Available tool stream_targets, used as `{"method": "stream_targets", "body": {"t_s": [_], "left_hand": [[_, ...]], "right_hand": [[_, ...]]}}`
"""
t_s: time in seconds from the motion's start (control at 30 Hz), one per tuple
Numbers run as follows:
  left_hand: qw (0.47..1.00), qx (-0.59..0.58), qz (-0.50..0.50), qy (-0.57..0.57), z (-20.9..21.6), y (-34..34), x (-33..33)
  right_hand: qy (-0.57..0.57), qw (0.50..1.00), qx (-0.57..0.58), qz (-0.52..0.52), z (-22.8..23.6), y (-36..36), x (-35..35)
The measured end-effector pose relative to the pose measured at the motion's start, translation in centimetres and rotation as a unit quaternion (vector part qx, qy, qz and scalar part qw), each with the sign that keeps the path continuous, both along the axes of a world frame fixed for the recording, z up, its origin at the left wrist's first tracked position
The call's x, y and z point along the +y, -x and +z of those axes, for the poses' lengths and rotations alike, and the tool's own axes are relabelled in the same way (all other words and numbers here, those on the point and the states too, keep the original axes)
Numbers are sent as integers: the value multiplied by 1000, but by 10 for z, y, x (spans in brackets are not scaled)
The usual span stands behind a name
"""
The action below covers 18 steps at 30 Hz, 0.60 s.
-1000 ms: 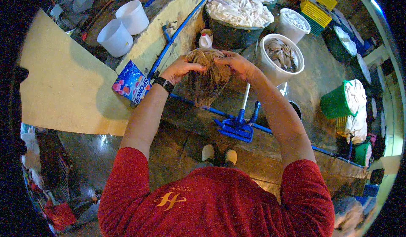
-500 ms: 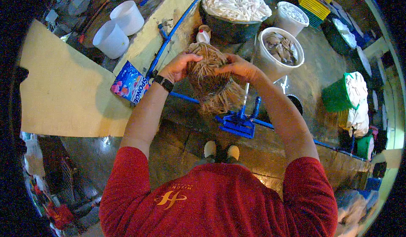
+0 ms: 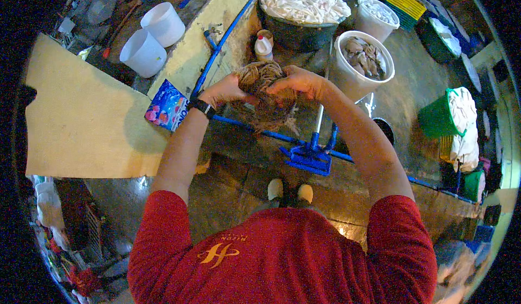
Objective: The person rinses a mop head under a faucet, attaches it to a mop handle, and secures it with a blue wringer. They then place the assembled mop against a wall and open a blue bin to remove a plastic bag.
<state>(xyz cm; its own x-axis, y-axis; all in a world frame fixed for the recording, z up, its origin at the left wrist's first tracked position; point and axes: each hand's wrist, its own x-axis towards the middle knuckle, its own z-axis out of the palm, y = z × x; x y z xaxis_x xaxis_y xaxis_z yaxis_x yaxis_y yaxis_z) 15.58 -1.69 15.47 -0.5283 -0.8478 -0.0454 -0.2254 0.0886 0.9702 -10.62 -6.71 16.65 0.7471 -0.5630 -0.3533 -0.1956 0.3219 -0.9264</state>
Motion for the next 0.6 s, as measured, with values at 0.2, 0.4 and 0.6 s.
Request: {"method": "stream_targets", "body": {"t_s": [0.2,0.4,0.6], "left_hand": [[987,70,72,-122,-5,-8,17],[969,157,104,-158,-4,-4,19],[950,197,151,-192,5,9,12]], "right_hand": [[178,976,120,47,18,8,-4],[121,982,145,0,14,13,-14],[160,980,-7,-122,-2,-6,0]]}}
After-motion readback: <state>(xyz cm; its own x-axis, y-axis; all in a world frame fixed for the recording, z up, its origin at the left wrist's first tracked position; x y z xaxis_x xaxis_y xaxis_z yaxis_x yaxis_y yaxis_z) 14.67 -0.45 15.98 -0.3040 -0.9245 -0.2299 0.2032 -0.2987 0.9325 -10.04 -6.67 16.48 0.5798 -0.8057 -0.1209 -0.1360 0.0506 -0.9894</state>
